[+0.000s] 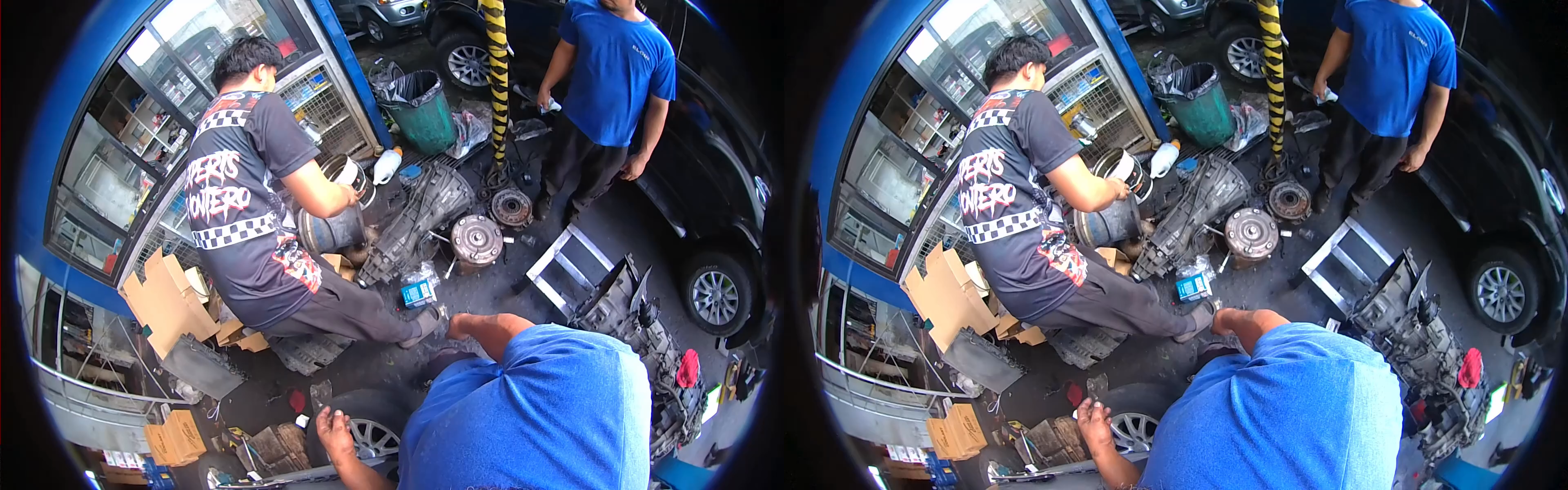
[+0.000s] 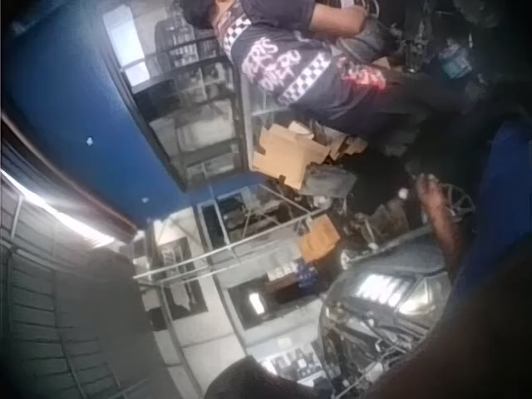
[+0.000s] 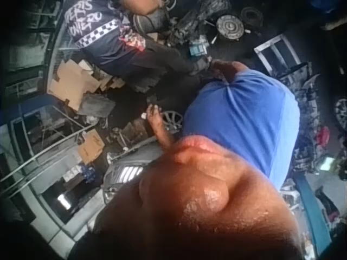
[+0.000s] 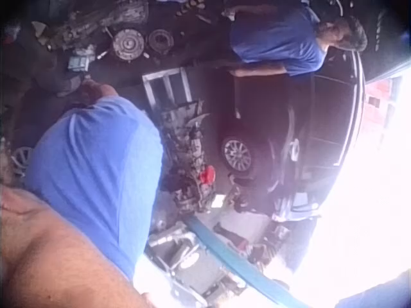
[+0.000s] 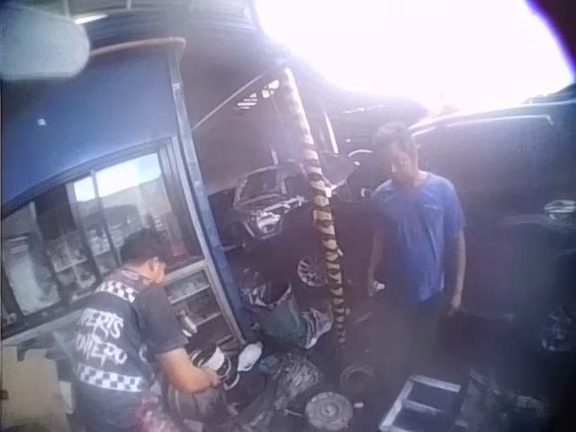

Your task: Cleaning and assembling automotive engine components including a turbocharger housing.

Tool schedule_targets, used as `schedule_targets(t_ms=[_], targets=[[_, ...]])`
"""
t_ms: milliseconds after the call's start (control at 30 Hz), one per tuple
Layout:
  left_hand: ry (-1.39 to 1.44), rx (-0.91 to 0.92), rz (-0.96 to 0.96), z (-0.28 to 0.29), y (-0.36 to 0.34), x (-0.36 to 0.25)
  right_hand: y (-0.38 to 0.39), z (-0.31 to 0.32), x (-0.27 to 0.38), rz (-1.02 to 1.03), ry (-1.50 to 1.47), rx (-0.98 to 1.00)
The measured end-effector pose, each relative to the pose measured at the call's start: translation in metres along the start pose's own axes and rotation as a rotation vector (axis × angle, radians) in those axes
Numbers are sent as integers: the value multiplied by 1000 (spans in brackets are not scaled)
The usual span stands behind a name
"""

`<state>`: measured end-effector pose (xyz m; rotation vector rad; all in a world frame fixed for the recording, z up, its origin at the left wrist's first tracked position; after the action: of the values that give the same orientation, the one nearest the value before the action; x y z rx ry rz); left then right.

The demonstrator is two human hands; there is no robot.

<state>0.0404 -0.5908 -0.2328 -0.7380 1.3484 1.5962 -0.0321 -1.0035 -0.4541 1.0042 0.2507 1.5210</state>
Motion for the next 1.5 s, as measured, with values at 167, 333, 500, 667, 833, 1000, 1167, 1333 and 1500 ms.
schedule_targets(t_ms=[167,333,500,667,833,1000,1167,1333,1500], targets=[[-30,33,-5,-7,6,-3,16,-2,6,-180,-187,-84],[1,92,9,-18,10,0,31,-23,-15,-124,-128,-32],[-6,140,-39,-26,15,-2,31,-37,-44,-99,-77,-6],[-79,156,-58,-34,19,-2,25,-17,-43,-187,-206,-118],[-92,134,0,-42,21,5,13,16,-23,-267,-290,-79],[-104,80,92,-63,16,18,6,17,-40,-38,-129,-119],[-160,113,123,-101,11,26,-5,-16,-104,45,34,-6],[-174,138,117,-136,14,23,25,-31,-153,-127,-147,90],[-251,138,139,-159,25,22,55,-7,-157,-133,-152,141]])
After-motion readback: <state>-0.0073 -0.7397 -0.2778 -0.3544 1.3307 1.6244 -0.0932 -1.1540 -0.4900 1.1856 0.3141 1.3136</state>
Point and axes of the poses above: each hand's wrist, its own y-axis away from the middle knuckle, its own z-axis out of the back of the hand, x = y × z, the point moved 1 cm from there along -y, towards the middle knuckle, and after that the axes turned 9 degrees about z, right-handed, at the moved point
